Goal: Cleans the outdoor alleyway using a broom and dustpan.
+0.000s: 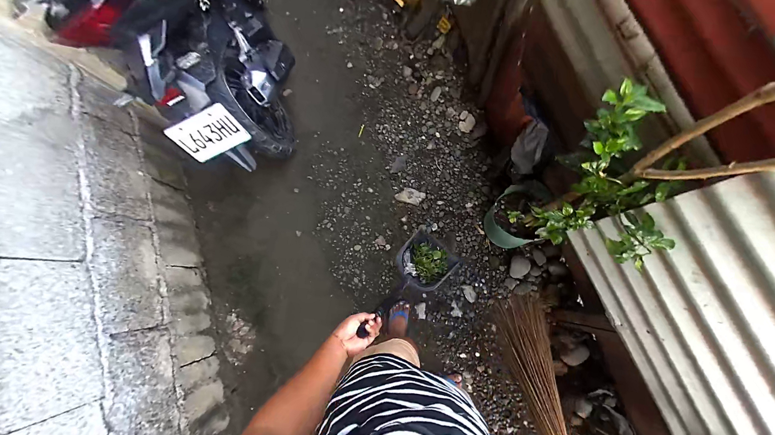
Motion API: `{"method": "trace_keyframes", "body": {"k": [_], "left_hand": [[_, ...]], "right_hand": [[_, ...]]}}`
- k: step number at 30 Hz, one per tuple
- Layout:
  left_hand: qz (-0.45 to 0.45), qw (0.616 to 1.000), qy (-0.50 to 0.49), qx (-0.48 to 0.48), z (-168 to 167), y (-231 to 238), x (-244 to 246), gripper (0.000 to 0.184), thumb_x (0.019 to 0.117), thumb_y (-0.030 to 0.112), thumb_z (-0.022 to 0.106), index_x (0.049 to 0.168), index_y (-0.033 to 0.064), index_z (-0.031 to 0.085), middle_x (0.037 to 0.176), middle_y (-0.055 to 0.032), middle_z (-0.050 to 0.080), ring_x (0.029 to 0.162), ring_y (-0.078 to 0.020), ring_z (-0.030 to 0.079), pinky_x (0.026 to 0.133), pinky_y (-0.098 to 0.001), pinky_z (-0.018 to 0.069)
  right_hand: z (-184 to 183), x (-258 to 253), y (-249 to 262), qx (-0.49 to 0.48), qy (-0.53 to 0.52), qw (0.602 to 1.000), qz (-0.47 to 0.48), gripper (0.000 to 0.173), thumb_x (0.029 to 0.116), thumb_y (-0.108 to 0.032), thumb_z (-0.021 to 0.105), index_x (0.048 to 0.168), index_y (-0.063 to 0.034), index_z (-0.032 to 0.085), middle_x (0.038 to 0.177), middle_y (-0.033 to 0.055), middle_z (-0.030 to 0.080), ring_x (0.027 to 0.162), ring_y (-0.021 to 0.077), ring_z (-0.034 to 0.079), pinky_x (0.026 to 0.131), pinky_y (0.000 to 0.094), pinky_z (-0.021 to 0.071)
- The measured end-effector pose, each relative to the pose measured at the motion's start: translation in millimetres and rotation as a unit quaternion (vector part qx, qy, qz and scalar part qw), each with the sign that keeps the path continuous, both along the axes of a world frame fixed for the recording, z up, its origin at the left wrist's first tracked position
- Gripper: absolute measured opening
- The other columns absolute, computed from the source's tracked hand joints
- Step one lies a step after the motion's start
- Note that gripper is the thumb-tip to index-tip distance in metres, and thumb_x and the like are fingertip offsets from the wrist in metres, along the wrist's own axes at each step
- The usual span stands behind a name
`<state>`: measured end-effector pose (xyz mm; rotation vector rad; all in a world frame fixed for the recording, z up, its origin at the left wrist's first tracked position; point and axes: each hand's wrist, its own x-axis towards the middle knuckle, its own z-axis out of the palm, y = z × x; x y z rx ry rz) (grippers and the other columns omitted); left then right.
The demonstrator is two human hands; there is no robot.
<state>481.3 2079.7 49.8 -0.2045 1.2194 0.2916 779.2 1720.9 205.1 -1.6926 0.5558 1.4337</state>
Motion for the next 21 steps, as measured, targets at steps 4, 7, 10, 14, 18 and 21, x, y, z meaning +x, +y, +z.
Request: {"method": "trace_keyframes", "body": {"k": [4, 7, 10, 14, 18, 21], "left_hand": [[-0.140, 0.990, 0.030, -0.003, 33, 50, -52, 0.010, 0.0995, 0.005, 0.044, 0.100, 0.0069, 0.054, 0.082, -0.0074, 0.062, 0.061, -0.0112, 0.062, 0.052, -0.0194, 0.0524], [-0.200, 0.977, 0.067, -0.016, 42, 82, -78, 0.010, 0.0979, 0.003, 0.045, 0.100, 0.0070, 0.055, 0.086, -0.0082, 0.063, 0.063, -0.0117, 0.063, 0.053, -0.0204, 0.0522], [-0.201, 0.975, 0.099, -0.004, 38, 100, -98, 0.013, 0.0976, 0.003, 0.042, 0.102, 0.0069, 0.054, 0.082, -0.0064, 0.062, 0.051, -0.0071, 0.053, 0.042, -0.0172, 0.0427], [-0.123, 0.987, 0.101, 0.016, 32, 131, -99, 0.010, 0.0970, 0.003, 0.042, 0.099, 0.0073, 0.050, 0.072, -0.0034, 0.055, 0.044, -0.0051, 0.047, 0.038, -0.0159, 0.0398], [-0.014, 0.996, 0.090, 0.018, 25, 166, -78, 0.011, 0.0962, 0.003, 0.039, 0.095, 0.0071, 0.049, 0.068, -0.0029, 0.053, 0.043, -0.0048, 0.047, 0.038, -0.0150, 0.0398], [0.047, 0.996, 0.077, 0.004, 17, 198, -59, 0.012, 0.0973, 0.005, 0.037, 0.097, 0.0071, 0.048, 0.067, -0.0020, 0.052, 0.043, -0.0037, 0.047, 0.037, -0.0135, 0.0389]], "right_hand": [[2, -21, 68, -0.015, -0.001, 1.000, -0.014, 0.033, 0.1056, -0.012, 0.038, 0.139, -0.0068, 0.040, 0.086, 0.0075, 0.063, 0.063, 0.0149, 0.066, 0.055, 0.0300, 0.0572], [-5, -29, 109, 0.001, -0.031, 1.000, 0.000, 0.041, 0.1041, -0.010, 0.040, 0.145, -0.0050, 0.036, 0.089, 0.0092, 0.061, 0.066, 0.0162, 0.065, 0.058, 0.0319, 0.0571], [-4, -26, 151, 0.014, -0.037, 0.999, 0.027, 0.041, 0.1043, -0.011, 0.041, 0.145, -0.0063, 0.036, 0.085, 0.0093, 0.061, 0.063, 0.0175, 0.065, 0.056, 0.0334, 0.0577], [6, -1, 212, 0.027, -0.040, 0.994, 0.101, 0.041, 0.1040, -0.009, 0.041, 0.144, -0.0053, 0.036, 0.084, 0.0106, 0.062, 0.061, 0.0195, 0.065, 0.055, 0.0354, 0.0576], [-9, 41, 270, 0.066, -0.034, 0.989, 0.124, 0.044, 0.1011, -0.011, 0.045, 0.145, -0.0052, 0.040, 0.083, 0.0125, 0.065, 0.060, 0.0208, 0.066, 0.052, 0.0355, 0.0576], [-37, 71, 333, 0.085, -0.018, 0.990, 0.114, 0.049, 0.0983, -0.010, 0.048, 0.146, -0.0067, 0.038, 0.084, 0.0130, 0.063, 0.066, 0.0240, 0.067, 0.061, 0.0420, 0.0613]]}}
